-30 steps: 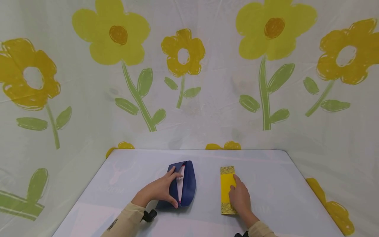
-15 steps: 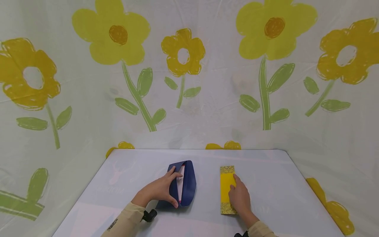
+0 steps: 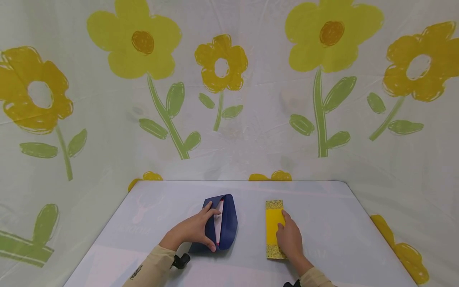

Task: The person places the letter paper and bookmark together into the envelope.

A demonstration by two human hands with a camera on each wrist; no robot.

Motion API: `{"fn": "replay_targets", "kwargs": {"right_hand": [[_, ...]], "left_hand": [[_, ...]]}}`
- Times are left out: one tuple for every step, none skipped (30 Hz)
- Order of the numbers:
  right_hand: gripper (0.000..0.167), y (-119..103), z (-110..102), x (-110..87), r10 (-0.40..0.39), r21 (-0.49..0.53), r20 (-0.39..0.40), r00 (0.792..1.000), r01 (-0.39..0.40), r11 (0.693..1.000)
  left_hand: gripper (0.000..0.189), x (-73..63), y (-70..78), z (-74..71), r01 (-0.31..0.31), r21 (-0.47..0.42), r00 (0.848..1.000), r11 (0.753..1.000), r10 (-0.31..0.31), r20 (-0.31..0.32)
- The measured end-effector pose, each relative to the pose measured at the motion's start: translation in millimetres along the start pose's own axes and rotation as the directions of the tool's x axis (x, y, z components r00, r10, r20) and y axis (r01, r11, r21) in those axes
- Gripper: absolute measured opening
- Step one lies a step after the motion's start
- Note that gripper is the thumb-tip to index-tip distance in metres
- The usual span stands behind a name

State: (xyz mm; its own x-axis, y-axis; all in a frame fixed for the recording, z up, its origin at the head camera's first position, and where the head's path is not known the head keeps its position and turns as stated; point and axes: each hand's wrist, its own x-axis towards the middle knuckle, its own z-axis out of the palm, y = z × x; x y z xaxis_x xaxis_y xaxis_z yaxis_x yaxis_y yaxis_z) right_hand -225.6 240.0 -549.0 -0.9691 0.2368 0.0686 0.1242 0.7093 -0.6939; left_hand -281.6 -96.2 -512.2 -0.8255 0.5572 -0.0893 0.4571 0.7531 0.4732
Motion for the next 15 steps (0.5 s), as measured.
{"fn": "replay_targets", "kwargs": {"right_hand": [[0.054,-0.5,-0.2,0.0,-0.001,0.003,0.000,1.000,0.001,1.000],[0.053,-1.1,-0.7,-0.4,-0.001,0.006,0.001,1.000,0.001,1.000],[0.053,-1.7,-1.3,-0.6,-0.001,0.012,0.001,1.000,0.001,1.000],[0.053,-2.3,-1.8,-0.5,-0.001,0.015,0.000,1.000,0.001,1.000],[0.053,-2.8,-2.3,-0.5,0.000,0.019,-0.001,1.000,0.000,1.000],[0.053,-3.2,-2.7,-0.4,0.001,0.021,-0.001,1.000,-0.001,1.000],[0.054,-3.4,-3.0,-0.3,0.005,0.022,-0.002,1.000,-0.005,1.000],[0.054,-3.9,-3.3,-0.1,0.006,0.024,-0.003,1.000,-0.006,1.000],[0.054,-4.1,-3.5,0.1,0.009,0.024,-0.003,1.000,-0.009,1.000],[0.054,-4.4,-3.4,0.5,0.012,0.023,-0.002,1.000,-0.012,1.000],[0.054,-4.6,-3.4,0.7,0.015,0.022,0.000,1.000,-0.015,1.000],[0.054,-5.1,-3.5,0.6,0.012,0.022,-0.001,1.000,-0.012,1.000],[0.054,-5.2,-3.3,0.7,0.010,0.020,-0.002,1.000,-0.010,1.000],[0.054,-5.5,-3.1,0.8,0.007,0.021,-0.004,1.000,-0.007,1.000],[0.053,-5.6,-2.9,0.7,0.006,0.021,-0.005,1.000,-0.006,1.000]], "left_hand": [[0.115,-0.1,0.0,0.0,0.001,0.000,1.000,1.000,-0.001,0.001],[0.115,-0.1,0.2,-0.1,0.001,0.000,1.000,1.000,-0.001,0.001],[0.115,-0.1,0.3,-0.3,0.001,0.002,1.000,1.000,-0.001,0.001],[0.115,-0.1,0.4,-0.4,0.000,0.003,1.000,1.000,0.000,0.001],[0.115,0.0,0.5,-0.5,-0.001,0.005,1.000,1.000,0.001,0.000],[0.115,0.0,0.7,-0.6,-0.003,0.005,1.000,1.000,0.003,0.000],[0.115,0.0,0.9,-0.7,-0.004,0.007,1.000,1.000,0.004,0.000],[0.115,0.0,1.1,-0.9,-0.005,0.008,1.000,1.000,0.005,-0.001],[0.115,0.0,1.2,-0.9,-0.007,0.010,1.000,1.000,0.007,-0.001],[0.115,-0.3,1.4,-1.0,-0.008,0.010,1.000,1.000,0.008,-0.001],[0.115,-0.3,1.6,-1.1,-0.008,0.012,1.000,1.000,0.008,-0.001],[0.115,-0.3,1.6,-1.1,-0.008,0.014,1.000,1.000,0.008,-0.001],[0.115,-0.4,1.7,-1.2,-0.008,0.016,1.000,1.000,0.008,0.000],[0.115,-0.4,1.5,-1.0,-0.009,0.015,1.000,1.000,0.009,0.000],[0.115,-0.3,1.4,-1.0,-0.009,0.016,1.000,1.000,0.009,0.001]]}}
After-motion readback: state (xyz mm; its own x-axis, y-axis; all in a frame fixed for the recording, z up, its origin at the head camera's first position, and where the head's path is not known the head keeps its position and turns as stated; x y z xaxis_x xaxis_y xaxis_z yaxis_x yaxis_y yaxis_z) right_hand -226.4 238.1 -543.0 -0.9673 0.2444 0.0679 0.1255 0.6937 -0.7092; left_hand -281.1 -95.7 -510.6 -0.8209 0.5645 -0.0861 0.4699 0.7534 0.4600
